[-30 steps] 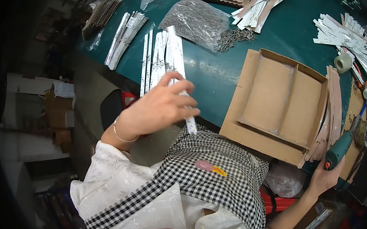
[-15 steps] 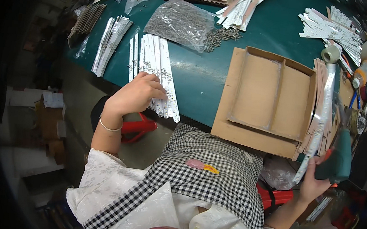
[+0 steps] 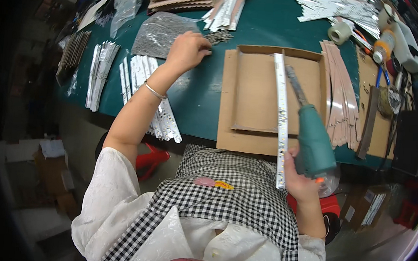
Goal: The person uses a soldering iron to apply heat to specific points on a white LED strip. They hold the strip steady with their left hand while manipulating the tool with their right hand. The person repeatedly picks up new strips from a pile on the table and places the finished ones into a cardboard box.
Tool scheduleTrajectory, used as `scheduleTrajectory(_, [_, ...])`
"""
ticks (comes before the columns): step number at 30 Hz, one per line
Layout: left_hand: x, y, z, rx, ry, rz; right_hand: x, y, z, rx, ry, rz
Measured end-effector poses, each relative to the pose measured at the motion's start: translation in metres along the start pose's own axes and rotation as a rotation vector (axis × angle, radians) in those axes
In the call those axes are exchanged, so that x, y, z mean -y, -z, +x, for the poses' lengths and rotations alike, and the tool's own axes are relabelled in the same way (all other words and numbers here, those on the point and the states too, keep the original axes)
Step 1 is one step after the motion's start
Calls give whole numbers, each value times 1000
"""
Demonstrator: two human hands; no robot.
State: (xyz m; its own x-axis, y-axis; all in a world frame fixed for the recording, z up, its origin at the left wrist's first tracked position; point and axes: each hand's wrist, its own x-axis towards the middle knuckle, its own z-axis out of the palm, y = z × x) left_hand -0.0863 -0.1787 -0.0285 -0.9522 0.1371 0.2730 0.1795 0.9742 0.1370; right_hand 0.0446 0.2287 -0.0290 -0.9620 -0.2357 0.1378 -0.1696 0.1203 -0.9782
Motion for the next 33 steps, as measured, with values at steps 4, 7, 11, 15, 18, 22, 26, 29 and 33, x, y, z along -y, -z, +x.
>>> scheduleTrajectory(4, [-2, -8, 5, 82, 129, -77, -12, -15, 6, -39, -91, 117])
scheduleTrajectory(7, [-8, -7, 4, 130, 155, -84, -21, -23, 22, -83, 10, -25])
scheduleTrajectory(11, [-7, -11, 0, 104, 152, -170, -22, -27, 27, -191, 77, -95])
scheduleTrajectory(15, [1, -8, -5, 127, 149, -209, -12, -17, 27, -226, 112, -147])
scheduleTrajectory(18, [-3, -3, -4, 163, 117, -163, -19, -5, 23, -261, 14, -53])
scheduleTrajectory(22, [-15, -2, -9, 153, 50, -95, -16, 7, 32, -247, 46, -64])
scheduleTrajectory(26, [-23, -2, -8, 223, 39, -130, -24, 10, 25, -286, -6, -29])
scheduleTrajectory(29, [-23, -6, -6, 187, 85, -266, -25, 13, 23, -272, -25, -22])
scheduleTrajectory(33, [-12, -14, -11, 155, 71, -277, -19, 12, 22, -264, 32, -2])
